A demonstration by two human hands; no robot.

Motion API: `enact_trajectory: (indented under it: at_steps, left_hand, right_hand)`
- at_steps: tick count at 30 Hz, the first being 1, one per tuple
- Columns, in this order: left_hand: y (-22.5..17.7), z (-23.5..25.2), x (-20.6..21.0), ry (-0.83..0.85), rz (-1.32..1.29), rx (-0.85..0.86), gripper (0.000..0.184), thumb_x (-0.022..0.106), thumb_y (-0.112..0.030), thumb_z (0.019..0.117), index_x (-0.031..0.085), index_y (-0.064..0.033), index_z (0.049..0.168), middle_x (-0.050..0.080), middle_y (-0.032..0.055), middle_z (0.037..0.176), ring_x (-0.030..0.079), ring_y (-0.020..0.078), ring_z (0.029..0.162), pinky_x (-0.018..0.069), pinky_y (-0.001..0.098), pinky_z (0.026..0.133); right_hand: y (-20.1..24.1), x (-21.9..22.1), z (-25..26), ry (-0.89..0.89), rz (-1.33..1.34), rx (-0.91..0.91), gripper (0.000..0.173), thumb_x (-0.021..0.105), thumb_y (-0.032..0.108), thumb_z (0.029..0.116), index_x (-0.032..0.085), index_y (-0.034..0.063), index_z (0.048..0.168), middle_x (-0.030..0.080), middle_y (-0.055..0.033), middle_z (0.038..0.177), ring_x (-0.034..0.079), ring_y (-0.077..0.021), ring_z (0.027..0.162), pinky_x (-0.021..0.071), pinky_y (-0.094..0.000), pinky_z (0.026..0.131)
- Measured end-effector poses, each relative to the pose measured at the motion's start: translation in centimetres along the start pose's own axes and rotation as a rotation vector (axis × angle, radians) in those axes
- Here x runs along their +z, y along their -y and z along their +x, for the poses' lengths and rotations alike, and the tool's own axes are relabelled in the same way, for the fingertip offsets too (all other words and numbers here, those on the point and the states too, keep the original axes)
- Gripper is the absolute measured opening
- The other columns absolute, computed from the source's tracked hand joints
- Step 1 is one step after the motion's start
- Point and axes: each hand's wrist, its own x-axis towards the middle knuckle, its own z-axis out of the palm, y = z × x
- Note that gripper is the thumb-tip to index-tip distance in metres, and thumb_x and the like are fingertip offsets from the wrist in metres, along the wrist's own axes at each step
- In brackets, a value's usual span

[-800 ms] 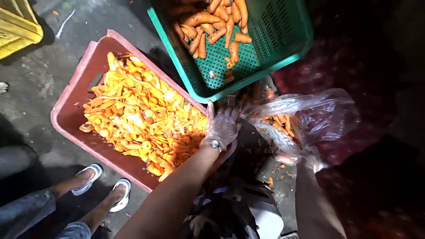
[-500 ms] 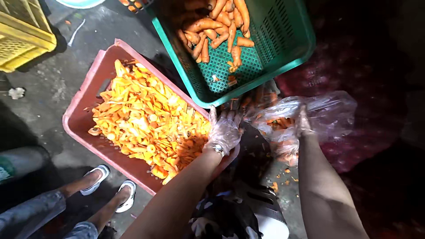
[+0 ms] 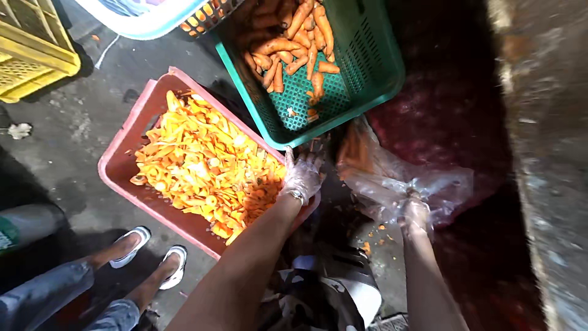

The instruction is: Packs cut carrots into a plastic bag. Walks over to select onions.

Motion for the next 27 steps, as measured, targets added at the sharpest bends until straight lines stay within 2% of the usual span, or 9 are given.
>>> enact_trajectory:
  at_steps: [2,6,12,15,18,20,24,25,27]
  left_hand:
    - [0.2,-0.1,-0.4,0.008,-0.005,0.011,0.058,0.049,-0.043,0.1049,0.042,-0.0176,0.157,0.049,0.0123,0.155,0.036,0.0374,0.149,0.0026,0.0744,0.118]
    - [0.9,-1.6,-1.2,0.032,-0.109,0.006,0.065,0.055,-0.048,0.1014,0.043,-0.0141,0.156,0.045,0.0171,0.157,0.032,0.0401,0.151,0.0080,0.0704,0.122]
    - [0.0,-8.3,-3.3,0.120,-0.388,-0.111,0.065,0.057,-0.040,0.1013,0.036,-0.0236,0.160,0.046,0.0140,0.156,0.053,0.0371,0.135,0.0481,0.0580,0.105]
    - [-0.3,-10.8,-2.9,0.232,-0.436,-0.107,0.066,0.058,-0.036,0.1024,0.034,-0.0158,0.160,0.046,0.0158,0.156,0.056,0.0357,0.133,0.0474,0.0555,0.107]
    - [-0.4,-13.7,-2.3,0.307,-0.506,-0.163,0.067,0.058,-0.030,0.1016,0.030,-0.0214,0.162,0.047,0.0134,0.156,0.057,0.0346,0.132,0.0474,0.0560,0.107]
    - [-0.6,-15.3,-2.4,0.318,-0.521,-0.193,0.067,0.056,-0.030,0.1020,0.028,-0.0227,0.163,0.045,0.0136,0.157,0.058,0.0356,0.131,0.0481,0.0570,0.106]
    - [-0.8,-16.9,-5.4,0.286,-0.517,-0.191,0.069,0.056,-0.029,0.1028,0.025,-0.0242,0.164,0.038,0.0150,0.162,0.059,0.0373,0.128,0.0496,0.0558,0.104]
    - [-0.8,-16.9,-6.5,0.249,-0.519,-0.182,0.069,0.057,-0.028,0.1024,0.026,-0.0248,0.164,0.036,0.0155,0.163,0.060,0.0377,0.127,0.0501,0.0551,0.104]
    - [-0.8,-16.4,-8.4,0.095,-0.504,-0.140,0.067,0.058,-0.027,0.1022,0.029,-0.0254,0.163,0.033,0.0156,0.164,0.058,0.0364,0.129,0.0510,0.0526,0.104]
  right_hand:
    - [0.7,-2.4,-3.3,-0.031,-0.116,-0.052,0.048,0.037,0.029,0.1120,0.060,-0.0083,0.131,0.063,-0.0282,0.127,0.062,-0.0338,0.117,0.0462,-0.0509,0.103]
    - [1.4,-5.6,-10.4,0.003,-0.218,-0.226,0.045,0.040,0.023,0.1113,0.059,-0.0123,0.131,0.063,-0.0324,0.128,0.060,-0.0369,0.124,0.0425,-0.0503,0.110]
    - [0.2,-7.5,-16.3,0.019,-0.080,-0.212,0.042,0.040,0.021,0.1116,0.063,-0.0118,0.122,0.068,-0.0268,0.112,0.066,-0.0261,0.104,0.0505,-0.0440,0.098]
    - [0.5,-9.2,-18.6,-0.012,-0.068,-0.218,0.039,0.043,0.018,0.1108,0.064,-0.0136,0.120,0.068,-0.0267,0.110,0.066,-0.0239,0.102,0.0505,-0.0405,0.097]
    - [0.0,-11.1,-21.1,-0.013,-0.134,-0.262,0.038,0.047,0.017,0.1089,0.066,-0.0160,0.111,0.069,-0.0289,0.102,0.067,-0.0294,0.098,0.0513,-0.0459,0.094]
    - [-0.8,-12.1,-22.9,-0.031,-0.112,-0.382,0.037,0.048,0.015,0.1064,0.066,-0.0172,0.101,0.068,-0.0250,0.089,0.067,-0.0239,0.085,0.0538,-0.0418,0.084]
    - [0.3,-15.7,-27.8,-0.005,0.029,-0.663,0.035,0.049,0.012,0.1001,0.064,-0.0156,0.085,0.063,-0.0082,0.071,0.060,0.0025,0.071,0.0507,-0.0170,0.073]
    - [0.7,-16.5,-28.6,0.011,0.103,-0.765,0.033,0.049,0.013,0.0984,0.061,-0.0091,0.078,0.060,0.0025,0.068,0.057,0.0117,0.070,0.0495,-0.0098,0.071]
    - [2.0,-18.2,-29.8,0.091,0.223,-0.934,0.028,0.054,0.016,0.1011,0.063,-0.0058,0.087,0.065,0.0093,0.078,0.061,0.0153,0.082,0.0522,-0.0093,0.080]
